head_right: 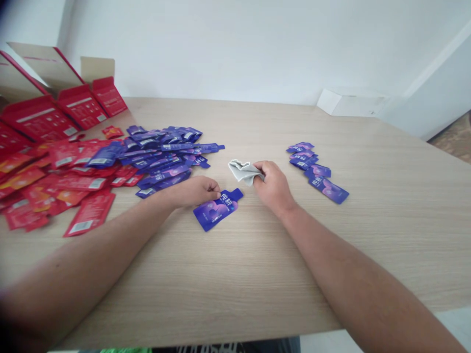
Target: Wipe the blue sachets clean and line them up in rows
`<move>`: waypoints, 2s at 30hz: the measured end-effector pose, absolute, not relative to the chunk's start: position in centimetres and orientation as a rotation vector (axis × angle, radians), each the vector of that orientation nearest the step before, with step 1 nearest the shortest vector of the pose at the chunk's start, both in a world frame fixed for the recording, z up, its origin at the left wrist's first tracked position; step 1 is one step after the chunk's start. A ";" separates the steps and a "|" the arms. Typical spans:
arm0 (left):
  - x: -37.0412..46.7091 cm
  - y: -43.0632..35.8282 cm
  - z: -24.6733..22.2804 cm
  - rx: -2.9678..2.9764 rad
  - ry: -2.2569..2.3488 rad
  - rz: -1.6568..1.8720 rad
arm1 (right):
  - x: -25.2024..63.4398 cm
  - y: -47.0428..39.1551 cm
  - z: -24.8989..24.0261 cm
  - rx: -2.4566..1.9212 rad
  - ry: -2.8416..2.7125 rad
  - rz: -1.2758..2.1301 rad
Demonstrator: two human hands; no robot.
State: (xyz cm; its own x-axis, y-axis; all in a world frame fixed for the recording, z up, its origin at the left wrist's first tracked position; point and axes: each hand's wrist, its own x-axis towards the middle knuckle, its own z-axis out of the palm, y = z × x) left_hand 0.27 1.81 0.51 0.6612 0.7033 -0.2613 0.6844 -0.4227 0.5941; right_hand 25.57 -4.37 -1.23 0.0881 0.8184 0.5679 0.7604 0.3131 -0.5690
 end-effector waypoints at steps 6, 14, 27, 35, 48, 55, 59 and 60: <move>0.3 2.1 0.3 2.241 0.971 0.084 | 21.4 -7.4 -0.7 -1.062 -2.135 0.138; 0.4 2.0 0.2 2.122 1.046 0.043 | 19.4 -7.7 -1.9 -0.909 -2.444 0.148; 0.4 1.9 0.1 2.102 1.072 0.065 | 20.1 -7.3 -2.1 -0.980 -2.400 0.158; 0.4 1.9 0.0 2.072 1.052 0.063 | 19.5 -7.7 -1.9 -0.854 -2.468 0.174; 0.4 1.9 0.1 2.068 1.051 0.074 | 20.1 -7.2 -2.0 -0.970 -2.383 0.181; 0.3 1.9 0.0 2.081 0.983 0.088 | 19.2 -7.9 -1.8 -0.823 -2.480 0.218; 0.3 2.1 -0.3 2.083 1.042 0.070 | 20.0 -7.3 -2.1 -0.982 -2.378 0.197; 0.3 2.1 -0.3 2.080 1.052 0.069 | 20.1 -7.3 -2.1 -0.997 -2.373 0.188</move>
